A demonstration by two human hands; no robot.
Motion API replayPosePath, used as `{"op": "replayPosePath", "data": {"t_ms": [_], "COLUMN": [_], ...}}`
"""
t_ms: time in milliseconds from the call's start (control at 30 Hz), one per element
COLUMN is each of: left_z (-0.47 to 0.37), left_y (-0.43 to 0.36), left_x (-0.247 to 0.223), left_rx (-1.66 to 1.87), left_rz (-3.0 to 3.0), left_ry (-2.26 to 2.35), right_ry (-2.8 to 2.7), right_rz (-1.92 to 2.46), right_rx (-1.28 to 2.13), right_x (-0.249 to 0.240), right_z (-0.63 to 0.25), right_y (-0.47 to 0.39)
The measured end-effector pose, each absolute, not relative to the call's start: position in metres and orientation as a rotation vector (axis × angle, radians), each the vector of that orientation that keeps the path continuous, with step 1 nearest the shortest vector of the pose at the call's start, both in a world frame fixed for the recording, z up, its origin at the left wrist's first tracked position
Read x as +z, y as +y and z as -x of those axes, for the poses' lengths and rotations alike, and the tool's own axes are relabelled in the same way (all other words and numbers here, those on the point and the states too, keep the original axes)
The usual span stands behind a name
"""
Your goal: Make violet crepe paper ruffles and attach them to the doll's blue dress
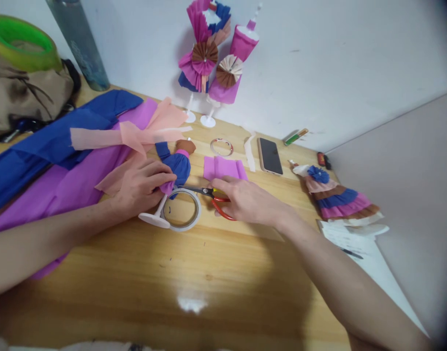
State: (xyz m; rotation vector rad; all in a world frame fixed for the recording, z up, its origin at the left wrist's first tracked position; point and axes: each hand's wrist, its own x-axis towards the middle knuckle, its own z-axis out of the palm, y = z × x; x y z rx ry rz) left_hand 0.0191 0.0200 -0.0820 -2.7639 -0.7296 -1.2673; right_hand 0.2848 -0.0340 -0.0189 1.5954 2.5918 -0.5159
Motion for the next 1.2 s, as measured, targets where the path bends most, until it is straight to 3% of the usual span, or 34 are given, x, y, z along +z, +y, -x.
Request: {"op": "replayPosePath", "data": {"t_ms": [300, 633, 1200], "left_z": [-0.019, -0.015, -0.011], "left_y": [0.02, 0.02, 0.02], "left_x": [-0.083, -0.084, -0.082], "left_rx": [-1.292, -1.269, -1.281], "left_rz": [2.816, 2.754, 2.715], "left_ry": [-0.75, -0.819, -0.721], "right_ry": [2.488, 2.46, 2.595], "right_rz": [-2.175, -2.291, -2.319], "right_rx": [-0.672, -0.502, -0.024], "right_x": [-0.041, -0.06, -0.037], "right_z": [-0.26, -0.227, -0.242], "right_y": [-0.054, -0.061, -0.085]}}
